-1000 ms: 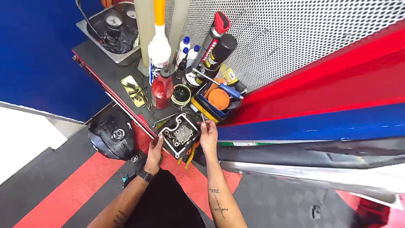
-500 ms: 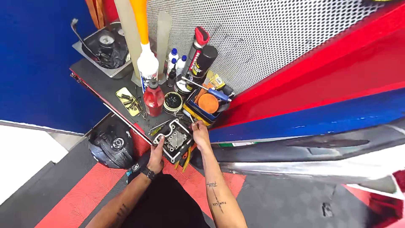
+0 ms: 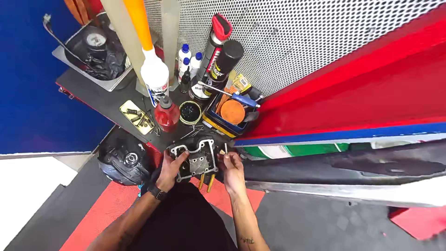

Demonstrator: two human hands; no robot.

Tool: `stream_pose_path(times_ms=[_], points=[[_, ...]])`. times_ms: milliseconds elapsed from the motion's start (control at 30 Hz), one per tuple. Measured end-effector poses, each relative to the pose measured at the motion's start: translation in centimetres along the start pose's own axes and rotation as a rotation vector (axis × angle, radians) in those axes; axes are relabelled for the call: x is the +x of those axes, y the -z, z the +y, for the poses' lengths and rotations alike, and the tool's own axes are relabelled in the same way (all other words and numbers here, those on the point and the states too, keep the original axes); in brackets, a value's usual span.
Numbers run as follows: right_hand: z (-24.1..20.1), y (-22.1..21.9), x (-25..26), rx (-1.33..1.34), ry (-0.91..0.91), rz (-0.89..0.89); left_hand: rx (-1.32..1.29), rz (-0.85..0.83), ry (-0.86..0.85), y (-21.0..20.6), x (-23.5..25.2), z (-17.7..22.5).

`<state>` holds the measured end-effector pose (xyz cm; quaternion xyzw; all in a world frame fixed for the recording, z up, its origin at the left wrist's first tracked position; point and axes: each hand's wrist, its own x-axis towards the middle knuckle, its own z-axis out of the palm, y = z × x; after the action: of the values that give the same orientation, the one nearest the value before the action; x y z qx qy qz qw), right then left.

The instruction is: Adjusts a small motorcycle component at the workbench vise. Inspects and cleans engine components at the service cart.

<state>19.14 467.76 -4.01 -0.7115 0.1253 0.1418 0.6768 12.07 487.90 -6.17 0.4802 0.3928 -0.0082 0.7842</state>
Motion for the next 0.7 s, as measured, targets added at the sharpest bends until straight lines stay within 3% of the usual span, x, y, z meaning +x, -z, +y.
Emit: stream_pose_path(times_ms=[167,400,700], points=[[0.1,-0.2,-1.6,0.153,-0.07,0.157,0.17,-0.173,0.052,-0.4,3.3,2.2],[0.9,-0.8,-3.7,0.289,-0.048,0.304,0.308,-0.292,0.125,-1.4,5.5,3.4],[1.2,-1.7,-3.2,0.236,-0.043,0.426,0.41,-0.362,0.2,-0.6,5.8,3.9]])
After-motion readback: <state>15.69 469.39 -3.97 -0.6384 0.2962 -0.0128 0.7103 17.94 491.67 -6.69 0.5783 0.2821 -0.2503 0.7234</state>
